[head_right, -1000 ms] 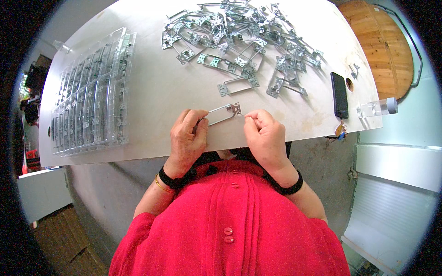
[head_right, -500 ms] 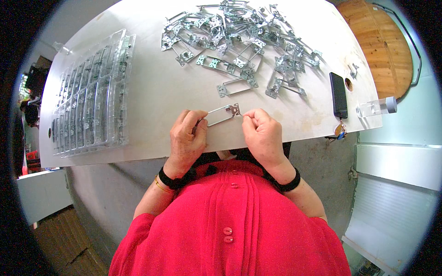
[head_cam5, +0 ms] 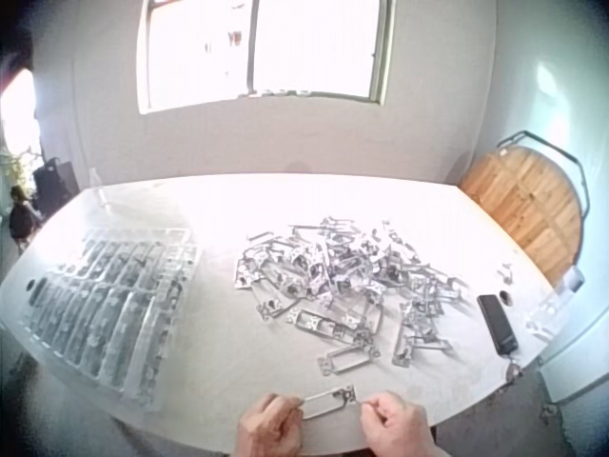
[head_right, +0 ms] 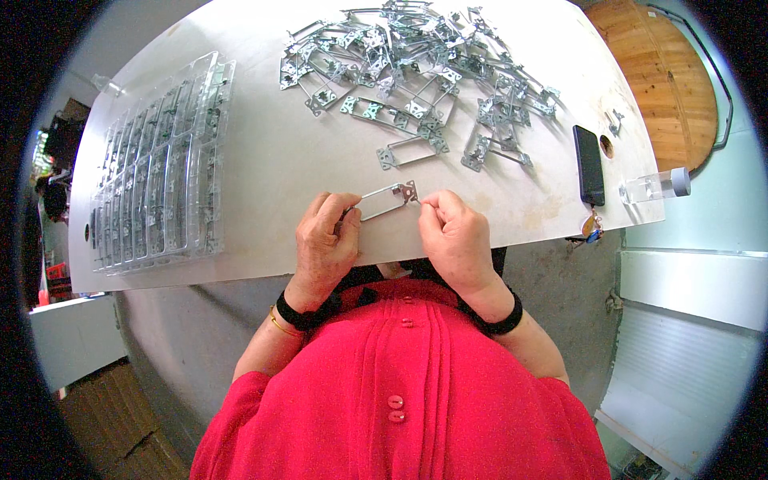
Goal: Assembling small metal brackets by inserting a component.
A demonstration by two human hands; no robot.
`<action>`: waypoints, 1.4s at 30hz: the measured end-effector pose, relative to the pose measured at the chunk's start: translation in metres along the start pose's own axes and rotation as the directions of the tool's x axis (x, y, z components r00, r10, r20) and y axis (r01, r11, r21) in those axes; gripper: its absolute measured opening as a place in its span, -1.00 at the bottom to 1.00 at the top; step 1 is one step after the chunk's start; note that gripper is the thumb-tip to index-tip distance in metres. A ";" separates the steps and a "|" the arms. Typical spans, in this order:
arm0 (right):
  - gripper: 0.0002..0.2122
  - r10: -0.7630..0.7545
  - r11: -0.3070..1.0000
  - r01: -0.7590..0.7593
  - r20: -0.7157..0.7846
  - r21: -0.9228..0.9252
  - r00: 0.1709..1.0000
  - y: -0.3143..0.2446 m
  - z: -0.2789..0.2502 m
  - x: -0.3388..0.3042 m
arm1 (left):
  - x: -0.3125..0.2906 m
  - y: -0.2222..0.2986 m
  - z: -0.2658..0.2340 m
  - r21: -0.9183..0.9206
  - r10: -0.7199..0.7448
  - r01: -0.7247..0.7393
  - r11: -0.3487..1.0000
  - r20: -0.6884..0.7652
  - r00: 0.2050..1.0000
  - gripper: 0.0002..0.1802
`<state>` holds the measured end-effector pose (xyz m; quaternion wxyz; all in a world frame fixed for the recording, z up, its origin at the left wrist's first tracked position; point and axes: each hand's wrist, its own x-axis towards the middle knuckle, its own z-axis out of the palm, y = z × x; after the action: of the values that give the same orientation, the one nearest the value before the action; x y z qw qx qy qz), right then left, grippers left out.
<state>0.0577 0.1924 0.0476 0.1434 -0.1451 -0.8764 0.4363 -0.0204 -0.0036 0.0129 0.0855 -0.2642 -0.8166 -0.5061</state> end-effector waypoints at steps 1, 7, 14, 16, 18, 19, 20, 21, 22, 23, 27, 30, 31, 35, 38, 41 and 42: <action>-0.94 0.000 1.000 0.000 -0.001 0.000 1.000 0.001 0.000 0.000 | 0.000 0.000 0.000 0.007 -0.005 0.005 1.000 0.003 1.000 -0.84; -0.94 -0.036 0.999 0.034 -0.031 -0.040 0.999 -0.001 0.002 0.001 | -0.001 -0.001 0.001 0.001 0.005 -0.005 1.000 -0.008 1.000 -0.84; -0.94 -0.010 0.998 0.009 -0.019 -0.057 1.000 0.000 0.002 0.000 | 0.000 0.001 0.001 0.006 0.006 -0.006 1.000 -0.003 1.000 -0.84; -0.94 -0.008 0.999 0.007 -0.023 -0.046 1.000 0.001 0.003 0.000 | 0.000 0.001 0.000 0.003 -0.003 0.003 1.000 -0.001 1.000 -0.84; -0.94 -0.051 0.997 0.050 -0.010 -0.050 0.999 0.003 0.002 0.000 | 0.000 0.001 -0.001 0.006 0.001 -0.001 1.000 -0.004 1.000 -0.84; -0.94 -0.050 0.997 0.050 -0.012 -0.051 0.999 0.004 0.002 -0.001 | 0.000 0.001 0.000 0.005 0.007 -0.007 1.000 -0.006 1.000 -0.84; -0.95 -0.058 0.996 0.056 -0.021 -0.075 0.998 0.004 0.002 -0.001 | 0.000 0.001 0.001 0.003 0.009 -0.009 1.000 -0.005 1.000 -0.84; -0.95 -0.065 0.993 0.062 -0.030 -0.098 0.997 0.005 0.001 -0.001 | 0.000 0.000 0.001 0.003 0.009 -0.009 1.000 -0.003 1.000 -0.84; -0.95 -0.064 0.993 0.061 -0.030 -0.097 0.997 0.003 0.002 -0.001 | 0.000 0.000 0.001 0.006 0.007 -0.007 1.000 -0.001 1.000 -0.83; -0.95 -0.044 0.995 0.042 -0.022 -0.086 0.999 0.000 0.003 0.000 | 0.000 0.000 0.001 0.007 0.006 -0.006 1.000 0.000 1.000 -0.83; -0.95 -0.046 0.998 0.045 -0.002 -0.047 0.999 0.004 0.002 -0.001 | 0.001 0.000 0.000 0.010 0.016 -0.016 1.000 -0.009 1.000 -0.83; -0.95 -0.097 0.992 0.093 -0.037 -0.089 0.995 0.006 0.002 -0.001 | 0.001 0.002 0.001 0.008 0.010 -0.010 1.000 -0.010 1.000 -0.83; -0.95 -0.096 0.992 0.093 -0.040 -0.089 0.995 0.006 0.003 -0.001 | 0.001 0.003 0.001 0.009 -0.006 0.006 1.000 -0.004 1.000 -0.83; -0.94 -0.038 0.996 0.038 -0.003 -0.078 0.999 0.003 0.000 -0.001 | 0.001 0.002 0.000 0.038 0.023 -0.023 0.999 -0.001 1.000 -0.82; -0.92 0.041 0.999 -0.040 0.037 -0.018 0.998 -0.001 -0.011 -0.003 | 0.000 0.004 -0.001 0.035 0.025 -0.025 0.999 -0.002 1.000 -0.82; -0.91 0.053 0.999 -0.053 0.015 0.002 0.998 -0.001 -0.027 -0.002 | 0.000 0.006 -0.001 0.062 0.022 -0.023 0.998 0.014 1.000 -0.80; -0.90 0.044 0.999 -0.044 -0.001 0.004 0.999 0.001 -0.033 0.000 | 0.000 0.009 -0.002 0.075 -0.012 0.010 0.997 0.030 0.999 -0.78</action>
<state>0.0706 0.2165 0.0660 0.1347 -0.1645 -0.8720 0.4409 -0.0163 -0.0023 0.0209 0.0803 -0.2639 -0.8376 -0.4716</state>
